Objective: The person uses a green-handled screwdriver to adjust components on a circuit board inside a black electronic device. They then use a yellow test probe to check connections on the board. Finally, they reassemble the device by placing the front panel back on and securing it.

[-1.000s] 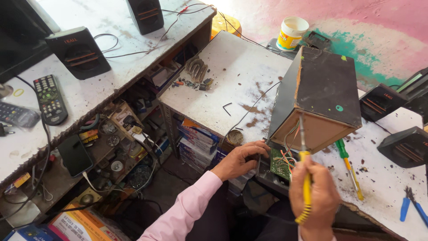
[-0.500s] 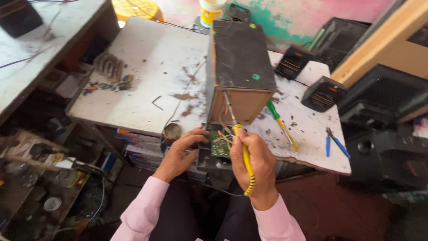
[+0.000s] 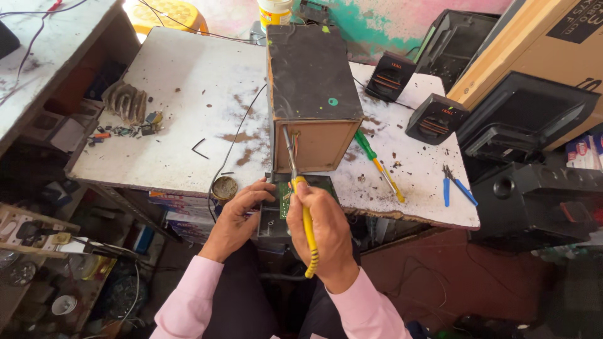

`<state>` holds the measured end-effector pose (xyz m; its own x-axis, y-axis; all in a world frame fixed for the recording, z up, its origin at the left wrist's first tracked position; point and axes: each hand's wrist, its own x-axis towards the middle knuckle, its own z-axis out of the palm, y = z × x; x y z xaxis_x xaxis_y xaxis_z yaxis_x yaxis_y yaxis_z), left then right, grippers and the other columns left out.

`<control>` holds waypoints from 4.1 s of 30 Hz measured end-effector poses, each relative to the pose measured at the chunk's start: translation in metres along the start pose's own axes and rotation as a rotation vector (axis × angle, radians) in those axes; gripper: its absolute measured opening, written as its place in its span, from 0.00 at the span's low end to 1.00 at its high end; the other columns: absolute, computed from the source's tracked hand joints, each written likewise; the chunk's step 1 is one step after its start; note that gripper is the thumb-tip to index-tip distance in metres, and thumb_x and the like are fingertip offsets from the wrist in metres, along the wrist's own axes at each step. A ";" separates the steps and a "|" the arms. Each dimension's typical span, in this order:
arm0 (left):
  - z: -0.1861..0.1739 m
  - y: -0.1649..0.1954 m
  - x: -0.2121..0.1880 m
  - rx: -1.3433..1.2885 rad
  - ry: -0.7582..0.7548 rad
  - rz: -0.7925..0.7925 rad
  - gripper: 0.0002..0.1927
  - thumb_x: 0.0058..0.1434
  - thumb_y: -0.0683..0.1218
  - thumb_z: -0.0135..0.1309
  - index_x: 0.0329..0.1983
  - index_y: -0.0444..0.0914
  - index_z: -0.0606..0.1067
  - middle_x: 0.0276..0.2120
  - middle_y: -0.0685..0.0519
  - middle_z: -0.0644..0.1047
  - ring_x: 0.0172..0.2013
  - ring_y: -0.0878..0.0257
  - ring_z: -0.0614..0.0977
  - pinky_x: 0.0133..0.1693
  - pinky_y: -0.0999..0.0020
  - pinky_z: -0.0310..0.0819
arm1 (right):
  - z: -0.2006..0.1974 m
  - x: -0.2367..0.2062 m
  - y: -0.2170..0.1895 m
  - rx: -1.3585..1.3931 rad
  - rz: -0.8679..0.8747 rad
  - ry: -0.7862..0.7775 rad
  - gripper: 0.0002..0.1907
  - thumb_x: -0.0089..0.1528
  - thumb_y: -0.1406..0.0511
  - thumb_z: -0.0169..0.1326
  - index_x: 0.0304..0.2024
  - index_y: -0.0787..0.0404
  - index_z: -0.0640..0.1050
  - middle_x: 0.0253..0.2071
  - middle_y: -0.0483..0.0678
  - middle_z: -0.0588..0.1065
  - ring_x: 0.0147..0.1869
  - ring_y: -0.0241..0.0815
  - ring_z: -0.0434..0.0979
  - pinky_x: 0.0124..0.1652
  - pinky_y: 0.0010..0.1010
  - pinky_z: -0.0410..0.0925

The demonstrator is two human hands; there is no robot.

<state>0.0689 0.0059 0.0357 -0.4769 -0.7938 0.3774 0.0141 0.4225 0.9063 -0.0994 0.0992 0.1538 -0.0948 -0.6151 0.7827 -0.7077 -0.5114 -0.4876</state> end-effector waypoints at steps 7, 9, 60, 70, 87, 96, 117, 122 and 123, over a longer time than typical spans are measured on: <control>0.004 -0.001 0.001 -0.014 0.003 -0.049 0.21 0.52 0.27 0.47 0.46 0.35 0.77 0.60 0.50 0.75 0.73 0.53 0.65 0.61 0.63 0.71 | -0.016 0.005 0.014 0.005 -0.078 -0.120 0.11 0.66 0.75 0.58 0.49 0.69 0.72 0.43 0.57 0.78 0.42 0.52 0.80 0.42 0.37 0.74; 0.005 -0.001 0.001 -0.012 0.005 -0.048 0.21 0.52 0.26 0.47 0.47 0.35 0.77 0.60 0.50 0.75 0.73 0.53 0.65 0.62 0.63 0.70 | -0.020 0.006 0.017 0.003 -0.074 -0.113 0.11 0.65 0.75 0.58 0.49 0.69 0.72 0.43 0.57 0.78 0.43 0.53 0.80 0.42 0.38 0.74; -0.005 -0.009 0.010 -0.220 -0.038 -0.111 0.18 0.62 0.26 0.45 0.48 0.36 0.77 0.63 0.51 0.74 0.75 0.55 0.63 0.66 0.57 0.66 | -0.081 -0.092 0.079 0.421 0.481 0.261 0.04 0.70 0.71 0.53 0.48 0.65 0.75 0.42 0.53 0.80 0.40 0.37 0.82 0.40 0.28 0.77; 0.001 -0.017 0.008 -0.321 -0.025 -0.095 0.12 0.66 0.32 0.53 0.51 0.35 0.77 0.64 0.48 0.73 0.75 0.54 0.63 0.69 0.57 0.66 | -0.028 -0.146 0.154 0.138 0.478 0.147 0.07 0.67 0.74 0.56 0.48 0.66 0.78 0.39 0.52 0.81 0.37 0.33 0.82 0.37 0.24 0.75; 0.001 -0.026 0.009 -0.322 -0.018 -0.136 0.13 0.64 0.32 0.56 0.50 0.35 0.78 0.63 0.48 0.74 0.75 0.52 0.64 0.68 0.59 0.67 | -0.019 -0.132 0.157 -0.142 0.222 0.082 0.09 0.64 0.77 0.58 0.46 0.67 0.75 0.42 0.58 0.79 0.43 0.50 0.84 0.42 0.32 0.76; 0.001 -0.030 0.011 -0.320 -0.023 -0.112 0.13 0.63 0.32 0.56 0.50 0.35 0.77 0.64 0.48 0.74 0.76 0.52 0.63 0.68 0.60 0.66 | -0.026 -0.132 0.162 -0.197 0.206 0.066 0.08 0.64 0.75 0.59 0.45 0.67 0.76 0.42 0.59 0.80 0.42 0.51 0.84 0.43 0.34 0.76; 0.003 -0.034 0.013 -0.342 -0.026 -0.113 0.13 0.63 0.33 0.57 0.50 0.35 0.77 0.64 0.49 0.74 0.77 0.52 0.62 0.70 0.60 0.63 | -0.043 -0.097 0.159 -0.138 0.184 -0.037 0.07 0.64 0.74 0.59 0.45 0.68 0.77 0.43 0.57 0.80 0.45 0.52 0.83 0.46 0.34 0.75; 0.003 -0.031 0.014 -0.299 -0.024 -0.109 0.12 0.64 0.33 0.56 0.50 0.35 0.77 0.64 0.49 0.74 0.77 0.51 0.62 0.71 0.59 0.61 | -0.046 -0.102 0.161 -0.114 0.256 0.022 0.08 0.65 0.74 0.58 0.47 0.69 0.78 0.42 0.57 0.80 0.42 0.46 0.84 0.44 0.31 0.75; 0.003 -0.030 0.014 -0.294 -0.026 -0.108 0.12 0.64 0.33 0.56 0.50 0.35 0.77 0.64 0.49 0.74 0.76 0.51 0.62 0.70 0.59 0.62 | -0.043 -0.105 0.160 -0.103 0.266 0.043 0.07 0.66 0.73 0.58 0.47 0.68 0.78 0.42 0.56 0.80 0.41 0.45 0.84 0.43 0.30 0.75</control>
<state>0.0594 -0.0166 0.0133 -0.5119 -0.8142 0.2741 0.2137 0.1883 0.9586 -0.2330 0.1074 0.0104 -0.3144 -0.6923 0.6495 -0.7212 -0.2707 -0.6376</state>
